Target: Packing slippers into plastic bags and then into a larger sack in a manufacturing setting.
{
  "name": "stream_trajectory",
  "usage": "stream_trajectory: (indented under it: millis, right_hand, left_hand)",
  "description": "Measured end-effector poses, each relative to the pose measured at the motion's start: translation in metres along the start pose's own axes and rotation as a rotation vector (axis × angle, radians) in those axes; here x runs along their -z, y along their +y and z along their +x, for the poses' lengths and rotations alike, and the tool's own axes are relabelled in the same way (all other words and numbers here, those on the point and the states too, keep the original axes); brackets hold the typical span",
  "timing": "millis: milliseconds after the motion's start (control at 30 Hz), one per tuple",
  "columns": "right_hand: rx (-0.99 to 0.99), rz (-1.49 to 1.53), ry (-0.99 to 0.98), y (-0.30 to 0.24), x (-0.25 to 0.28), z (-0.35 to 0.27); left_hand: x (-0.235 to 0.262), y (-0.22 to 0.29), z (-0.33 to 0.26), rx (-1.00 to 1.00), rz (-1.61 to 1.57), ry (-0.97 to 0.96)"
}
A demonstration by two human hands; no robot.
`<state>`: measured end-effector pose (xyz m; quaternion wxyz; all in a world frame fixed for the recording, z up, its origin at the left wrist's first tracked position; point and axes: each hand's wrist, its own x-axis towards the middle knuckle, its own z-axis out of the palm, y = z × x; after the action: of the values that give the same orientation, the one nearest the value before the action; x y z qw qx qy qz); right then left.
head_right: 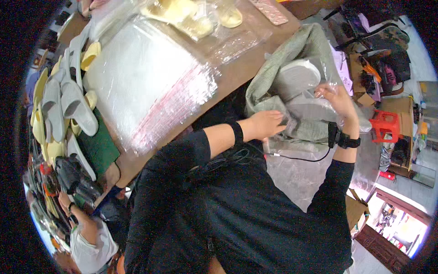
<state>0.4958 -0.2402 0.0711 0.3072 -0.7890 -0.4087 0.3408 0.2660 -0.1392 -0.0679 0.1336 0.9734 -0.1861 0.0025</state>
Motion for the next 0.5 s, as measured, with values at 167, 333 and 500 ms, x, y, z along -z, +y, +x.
stream_trajectory:
  millis: [167,333,500]
  right_hand:
    - [-0.055,-0.082,0.148,0.01,0.015,-0.034]
    - [-0.077,-0.15,0.412,0.004,0.02,-0.049]
    - [0.017,-0.401,0.531,0.01,-0.006,-0.023]
  left_hand:
    - [-0.03,-0.016,0.018,0.318,0.067,-0.16]
    - [-0.007,-0.024,0.031,0.55,-0.151,-0.222]
    - [-0.005,0.005,0.008,0.096,-0.001,-0.157]
